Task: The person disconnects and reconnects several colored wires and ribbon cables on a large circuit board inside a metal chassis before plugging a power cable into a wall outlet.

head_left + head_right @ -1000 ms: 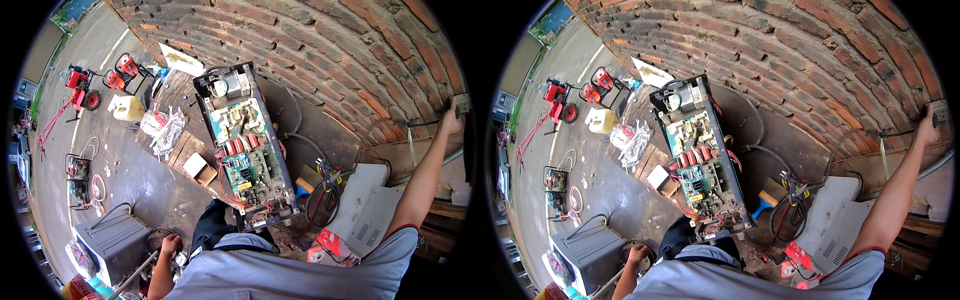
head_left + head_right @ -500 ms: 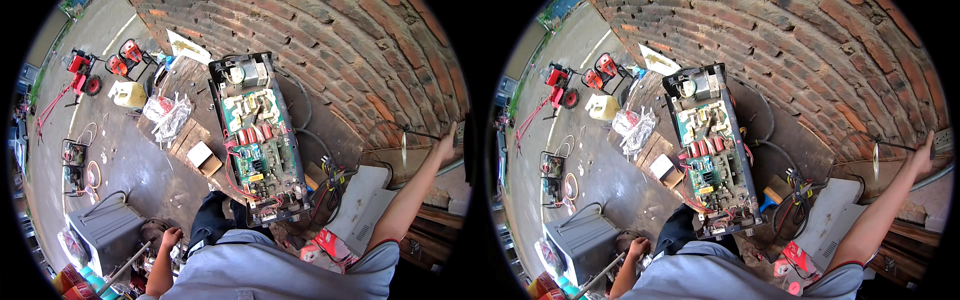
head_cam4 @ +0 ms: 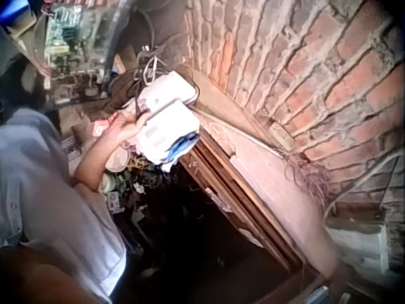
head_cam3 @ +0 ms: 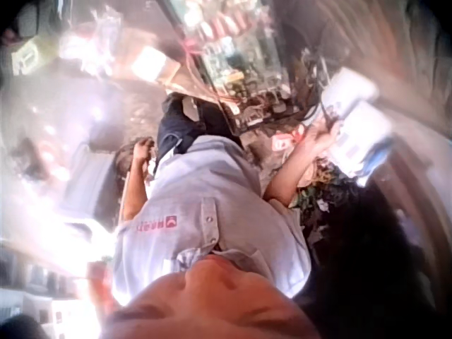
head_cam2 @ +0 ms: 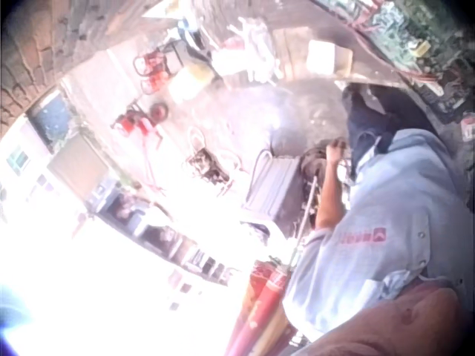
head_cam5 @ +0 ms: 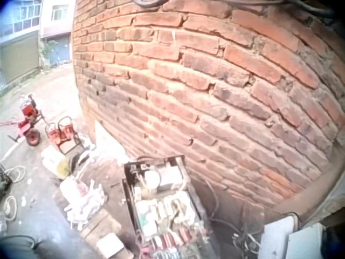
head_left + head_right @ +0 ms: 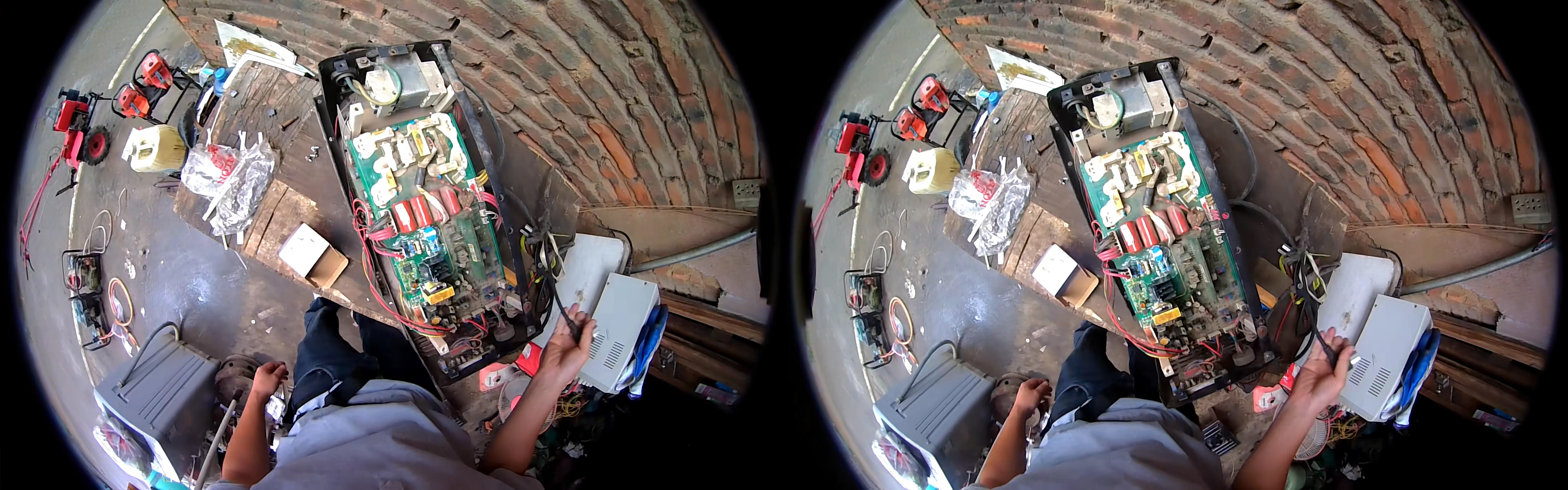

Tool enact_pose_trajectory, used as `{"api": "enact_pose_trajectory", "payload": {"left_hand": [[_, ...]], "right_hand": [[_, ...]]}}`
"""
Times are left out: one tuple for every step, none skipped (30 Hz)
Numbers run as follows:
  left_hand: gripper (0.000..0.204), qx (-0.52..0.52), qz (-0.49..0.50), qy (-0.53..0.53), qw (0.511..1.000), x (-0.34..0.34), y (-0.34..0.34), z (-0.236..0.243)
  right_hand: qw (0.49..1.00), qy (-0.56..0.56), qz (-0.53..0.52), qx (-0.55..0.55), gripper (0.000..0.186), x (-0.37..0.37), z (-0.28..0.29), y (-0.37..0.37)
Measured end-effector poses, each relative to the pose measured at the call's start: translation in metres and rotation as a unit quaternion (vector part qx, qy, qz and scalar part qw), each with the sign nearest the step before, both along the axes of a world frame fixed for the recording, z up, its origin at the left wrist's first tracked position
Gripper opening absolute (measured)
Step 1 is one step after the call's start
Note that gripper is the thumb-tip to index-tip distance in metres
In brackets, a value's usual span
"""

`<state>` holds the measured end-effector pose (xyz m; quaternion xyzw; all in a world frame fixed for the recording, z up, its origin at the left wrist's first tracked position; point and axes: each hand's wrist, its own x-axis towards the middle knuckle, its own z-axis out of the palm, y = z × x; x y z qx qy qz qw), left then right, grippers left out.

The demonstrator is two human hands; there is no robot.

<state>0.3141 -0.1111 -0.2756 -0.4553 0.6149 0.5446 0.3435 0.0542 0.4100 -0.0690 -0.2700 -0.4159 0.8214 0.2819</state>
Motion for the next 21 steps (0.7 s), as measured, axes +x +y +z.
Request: {"api": "enact_pose_trajectory", "payload": {"left_hand": [[0.031,0.004,-0.008,-0.01,1.0,-0.006,-0.007,-0.003],[0.031,0.008,-0.011,-0.021,1.0,-0.009,-0.012,-0.005],[0.031,0.012,-0.019,-0.014,1.0,-0.01,-0.022,-0.012],[0.031,0.016,-0.027,-0.007,0.999,-0.011,-0.028,-0.018],[0.029,0.008,-0.033,-0.019,0.999,-0.025,-0.03,-0.01],[0.029,0.011,-0.036,-0.022,0.999,-0.029,-0.034,-0.011],[0.029,0.014,-0.039,-0.026,0.999,-0.032,-0.04,-0.014],[0.028,0.015,-0.04,-0.029,0.999,-0.033,-0.046,-0.017],[0.027,0.02,-0.035,-0.027,0.999,-0.032,-0.052,-0.022],[0.027,0.024,-0.032,-0.03,0.999,-0.031,-0.056,-0.026],[0.027,0.027,-0.03,-0.032,0.999,-0.032,-0.06,-0.028],[0.027,0.031,-0.027,-0.033,0.999,-0.032,-0.063,-0.031],[0.027,0.03,-0.034,-0.038,0.998,-0.032,-0.065,-0.033],[0.027,0.029,-0.041,-0.042,0.998,-0.033,-0.066,-0.033],[0.027,0.027,-0.048,-0.047,0.997,-0.034,-0.067,-0.034],[0.027,0.03,-0.057,-0.046,0.997,-0.035,-0.069,-0.037],[0.027,0.03,-0.066,-0.046,0.996,-0.035,-0.072,-0.039],[0.027,0.03,-0.075,-0.046,0.996,-0.035,-0.075,-0.04],[0.027,0.032,-0.078,-0.045,0.995,-0.036,-0.078,-0.043],[0.027,0.034,-0.075,-0.044,0.996,-0.034,-0.079,-0.043],[0.027,0.036,-0.074,-0.043,0.996,-0.034,-0.08,-0.043]], "right_hand": [[0.997,-0.052,-0.044,-0.03,0.028,0.012,-0.017,-0.004],[0.989,-0.104,-0.084,-0.06,0.029,0.02,-0.03,-0.007],[0.984,-0.126,-0.045,-0.118,0.03,0.03,-0.045,-0.004],[0.973,-0.148,-0.005,-0.176,0.031,0.041,-0.056,0.0],[0.975,-0.13,0.064,-0.171,0.034,0.049,-0.059,-0.007],[0.978,-0.152,0.052,-0.136,0.036,0.049,-0.064,-0.017],[0.978,-0.148,0.067,-0.13,0.035,0.058,-0.068,-0.019],[0.978,-0.145,0.084,-0.126,0.035,0.063,-0.07,-0.024],[0.977,-0.149,0.085,-0.125,0.034,0.067,-0.07,-0.028],[0.977,-0.154,0.086,-0.123,0.034,0.069,-0.069,-0.031],[0.976,-0.157,0.087,-0.122,0.033,0.072,-0.068,-0.037],[0.974,-0.179,0.073,-0.12,0.033,0.075,-0.064,-0.043],[0.971,-0.2,0.059,-0.118,0.032,0.078,-0.059,-0.048],[0.967,-0.221,0.045,-0.115,0.032,0.081,-0.056,-0.052],[0.968,-0.225,0.039,-0.106,0.031,0.088,-0.059,-0.048],[0.968,-0.23,0.032,-0.097,0.031,0.099,-0.065,-0.042],[0.967,-0.235,0.027,-0.09,0.031,0.099,-0.062,-0.047],[0.97,-0.232,0.03,-0.07,0.03,0.098,-0.058,-0.052],[0.971,-0.23,0.033,-0.05,0.029,0.097,-0.052,-0.059],[0.972,-0.228,0.042,-0.028,0.029,0.089,-0.04,-0.072],[0.972,-0.229,0.048,-0.005,0.027,0.086,-0.033,-0.081]]}}
